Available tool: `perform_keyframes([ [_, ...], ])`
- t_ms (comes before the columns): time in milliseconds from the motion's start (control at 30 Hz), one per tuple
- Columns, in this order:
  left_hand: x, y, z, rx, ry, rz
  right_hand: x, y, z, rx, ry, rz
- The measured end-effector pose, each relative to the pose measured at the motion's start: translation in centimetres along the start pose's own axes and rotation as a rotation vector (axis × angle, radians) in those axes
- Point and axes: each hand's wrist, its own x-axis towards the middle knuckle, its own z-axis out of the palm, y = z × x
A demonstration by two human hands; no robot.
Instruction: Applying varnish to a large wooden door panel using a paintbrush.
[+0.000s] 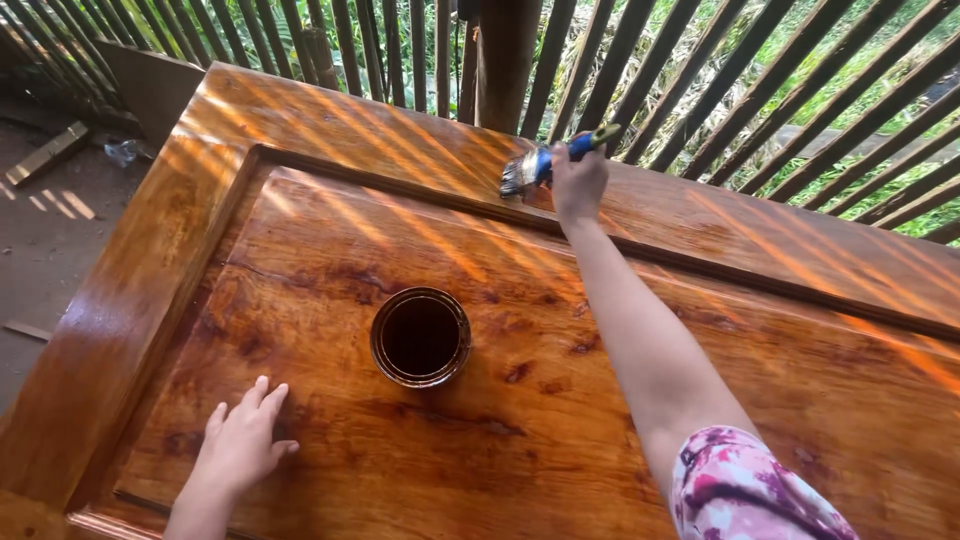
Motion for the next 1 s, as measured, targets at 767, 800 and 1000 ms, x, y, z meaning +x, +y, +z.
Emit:
perform_keyframes([
  [767, -0.8, 1.0, 0.5, 0.146, 0.065, 0.079, 5.6, 0.1, -8.6, 0.036, 0.045, 0.427],
  [800, -0.6, 0.8, 0.6, 0.148, 0.122, 0.094, 5.9, -1.2, -11.0, 0.013, 0.042, 0.546],
  [1000, -0.1, 1.3, -0.4, 0.259, 0.033, 0.005, 7.3, 7.9, -27.4, -0.212, 0.152, 0.292],
])
